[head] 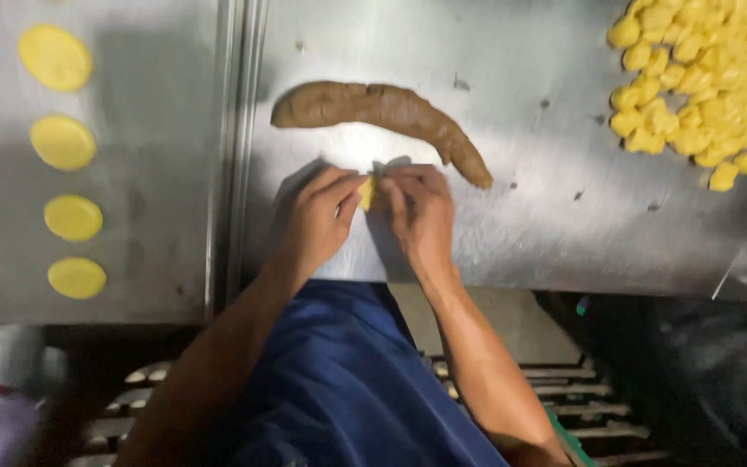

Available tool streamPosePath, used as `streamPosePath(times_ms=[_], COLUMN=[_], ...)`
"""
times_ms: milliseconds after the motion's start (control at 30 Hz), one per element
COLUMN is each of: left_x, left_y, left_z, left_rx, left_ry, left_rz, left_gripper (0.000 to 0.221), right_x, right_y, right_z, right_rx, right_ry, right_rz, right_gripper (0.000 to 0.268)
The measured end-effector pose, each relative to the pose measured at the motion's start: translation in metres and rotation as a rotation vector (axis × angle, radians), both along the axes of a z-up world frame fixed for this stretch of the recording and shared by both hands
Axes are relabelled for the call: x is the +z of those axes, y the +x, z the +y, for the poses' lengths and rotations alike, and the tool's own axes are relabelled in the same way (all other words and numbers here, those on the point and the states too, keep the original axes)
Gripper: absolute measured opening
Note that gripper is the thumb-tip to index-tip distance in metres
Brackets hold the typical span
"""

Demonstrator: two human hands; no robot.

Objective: Shaping dough and adding filling to make pastries.

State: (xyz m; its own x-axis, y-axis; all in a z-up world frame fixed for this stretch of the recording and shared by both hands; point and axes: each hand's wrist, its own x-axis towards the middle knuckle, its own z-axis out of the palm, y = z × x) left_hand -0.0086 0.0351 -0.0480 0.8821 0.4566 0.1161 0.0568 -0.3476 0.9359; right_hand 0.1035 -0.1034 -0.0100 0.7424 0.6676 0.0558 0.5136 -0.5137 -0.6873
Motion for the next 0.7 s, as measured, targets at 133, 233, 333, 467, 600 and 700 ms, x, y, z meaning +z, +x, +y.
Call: streamPosePath(times_ms=[133, 233, 333, 467, 600, 700], left_x=[-0.001, -0.005, -0.005, 0.004, 0.004, 0.001], left_y=[-0.023, -0.017, -0.02, -0.013, 0.001, 0.014], left_z=[-0.009, -0.012, -0.024, -0.037, -0.042, -0.069], left_rx=[0.152, 0.152, 0.136, 0.127, 0.218, 0.226], left_ry=[-0.07, 0.03, 0.046, 0.031, 0.07, -0.305], left_rz=[0.183, 0.233, 0.19, 0.247, 0.309, 0.259], left_gripper=[0.022, 0.028, 0.038, 0.043, 0.043, 0.034], right_x=[-0.007, -0.034, -0.068, -0.062, -0.044, -0.091], right_y=[0.01, 0.015, 0.009, 0.009, -0.002, -0.015], right_z=[0.037, 0.061, 0.057, 0.053, 0.02, -0.063], right_rx=[-0.154, -0.006, 0.044, -0.023, -0.265, -0.299], right_ry=[-0.135, -0.244, -0.43, -0.421, 0.084, -0.261], right_rz=[-0.077, -0.321, -0.315, -0.37, -0.109, 0.142], right_gripper=[0.026, 0.055, 0.059, 0.057, 0.045, 0.042])
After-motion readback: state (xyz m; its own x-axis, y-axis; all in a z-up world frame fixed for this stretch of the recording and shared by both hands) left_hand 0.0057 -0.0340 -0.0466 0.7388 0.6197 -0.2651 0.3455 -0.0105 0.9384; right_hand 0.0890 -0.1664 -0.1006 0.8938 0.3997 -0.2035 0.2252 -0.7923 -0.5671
